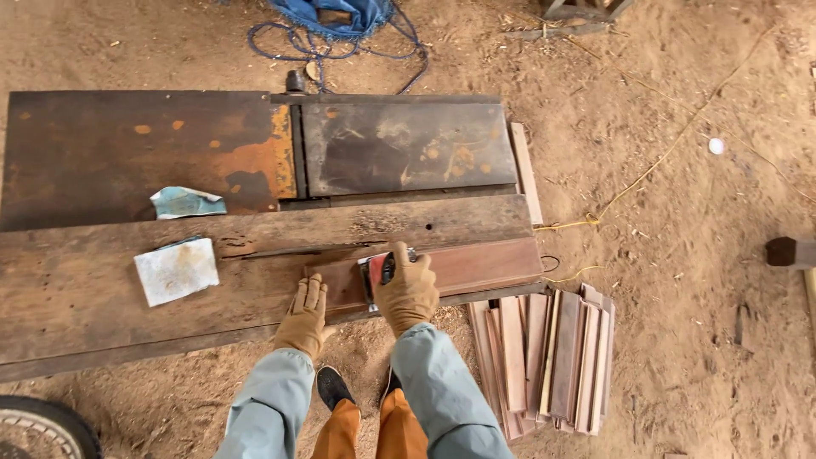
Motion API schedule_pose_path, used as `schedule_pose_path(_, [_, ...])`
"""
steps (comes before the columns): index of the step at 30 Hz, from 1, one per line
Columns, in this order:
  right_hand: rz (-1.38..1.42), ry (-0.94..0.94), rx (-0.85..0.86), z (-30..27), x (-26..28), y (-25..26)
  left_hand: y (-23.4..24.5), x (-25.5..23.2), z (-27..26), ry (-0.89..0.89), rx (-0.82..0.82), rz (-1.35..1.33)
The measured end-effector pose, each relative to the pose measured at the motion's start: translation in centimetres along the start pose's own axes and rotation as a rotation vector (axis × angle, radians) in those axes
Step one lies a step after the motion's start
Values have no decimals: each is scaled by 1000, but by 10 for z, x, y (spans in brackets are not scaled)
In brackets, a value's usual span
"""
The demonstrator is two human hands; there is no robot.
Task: Sanding a long wooden board with an electric hand sander in a workshop.
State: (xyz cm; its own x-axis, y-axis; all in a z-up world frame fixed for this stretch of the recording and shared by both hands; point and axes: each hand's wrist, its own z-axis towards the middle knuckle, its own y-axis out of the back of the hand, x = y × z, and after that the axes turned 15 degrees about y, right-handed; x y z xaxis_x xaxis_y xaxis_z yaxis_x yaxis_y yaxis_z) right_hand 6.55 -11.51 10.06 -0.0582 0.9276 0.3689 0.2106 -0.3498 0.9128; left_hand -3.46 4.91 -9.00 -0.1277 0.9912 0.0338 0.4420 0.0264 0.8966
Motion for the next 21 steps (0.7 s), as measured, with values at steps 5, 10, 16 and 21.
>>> schedule_pose_path(5, [-55, 40, 12, 1, -29, 1, -6, -11, 17, -25, 40, 382])
schedule_pose_path(10, [-5, -17, 92, 15, -102, 17, 1, -13, 14, 53, 96, 431])
schedule_pose_path(16, [-104, -67, -30, 30, -222, 27, -1, -20, 7, 111, 133, 384])
schedule_pose_path(21, [-187, -126, -37, 46, -285, 59, 4, -20, 6, 174, 137, 335])
